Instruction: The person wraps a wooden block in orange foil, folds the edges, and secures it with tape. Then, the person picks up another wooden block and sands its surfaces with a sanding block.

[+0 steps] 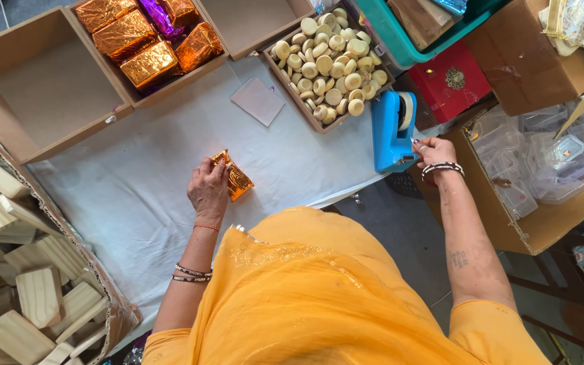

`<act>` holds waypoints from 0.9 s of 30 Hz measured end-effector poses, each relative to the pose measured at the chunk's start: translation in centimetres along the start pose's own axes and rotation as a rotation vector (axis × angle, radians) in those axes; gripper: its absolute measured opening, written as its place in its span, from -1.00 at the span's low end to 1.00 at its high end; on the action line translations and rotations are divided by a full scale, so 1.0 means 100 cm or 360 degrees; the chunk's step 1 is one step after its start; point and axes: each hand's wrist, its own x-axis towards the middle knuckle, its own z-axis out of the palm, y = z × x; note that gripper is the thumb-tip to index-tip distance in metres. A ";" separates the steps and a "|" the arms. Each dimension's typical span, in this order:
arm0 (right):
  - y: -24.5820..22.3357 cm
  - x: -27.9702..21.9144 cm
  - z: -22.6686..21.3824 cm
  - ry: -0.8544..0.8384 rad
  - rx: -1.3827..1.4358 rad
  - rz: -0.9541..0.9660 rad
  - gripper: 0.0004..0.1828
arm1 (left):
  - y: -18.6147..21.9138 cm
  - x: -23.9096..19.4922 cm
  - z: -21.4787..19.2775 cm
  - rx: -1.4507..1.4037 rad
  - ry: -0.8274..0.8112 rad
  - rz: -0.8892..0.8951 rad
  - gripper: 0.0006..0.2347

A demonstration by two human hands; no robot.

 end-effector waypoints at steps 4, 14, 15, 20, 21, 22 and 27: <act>0.018 -0.001 -0.004 -0.0077 0.0115 0.0058 -0.87 | -0.002 0.000 0.002 -0.0010 -0.0004 0.0001 -0.87; 0.055 -0.018 0.007 -0.0121 0.0532 0.0299 -0.85 | 0.001 0.002 -0.004 -0.0037 -0.0026 0.0005 -0.87; 0.054 -0.020 0.011 -0.0109 0.0501 0.0316 -0.85 | 0.001 0.002 -0.003 -0.0033 -0.0038 -0.0001 -0.87; 0.059 -0.023 0.017 -0.0047 0.0475 0.0336 -0.85 | 0.002 0.002 -0.003 -0.0032 -0.0038 -0.0017 -0.87; 0.061 -0.023 0.018 -0.0029 0.0479 0.0353 -0.85 | 0.002 0.002 -0.002 -0.0034 -0.0035 -0.0021 -0.87; 0.064 -0.022 0.019 -0.0030 0.0478 0.0354 -0.85 | 0.001 0.002 -0.002 -0.0034 -0.0035 -0.0022 -0.87; 0.077 -0.019 0.022 -0.0083 0.0484 0.0371 -0.85 | 0.002 0.001 -0.001 -0.0024 -0.0029 -0.0038 -0.86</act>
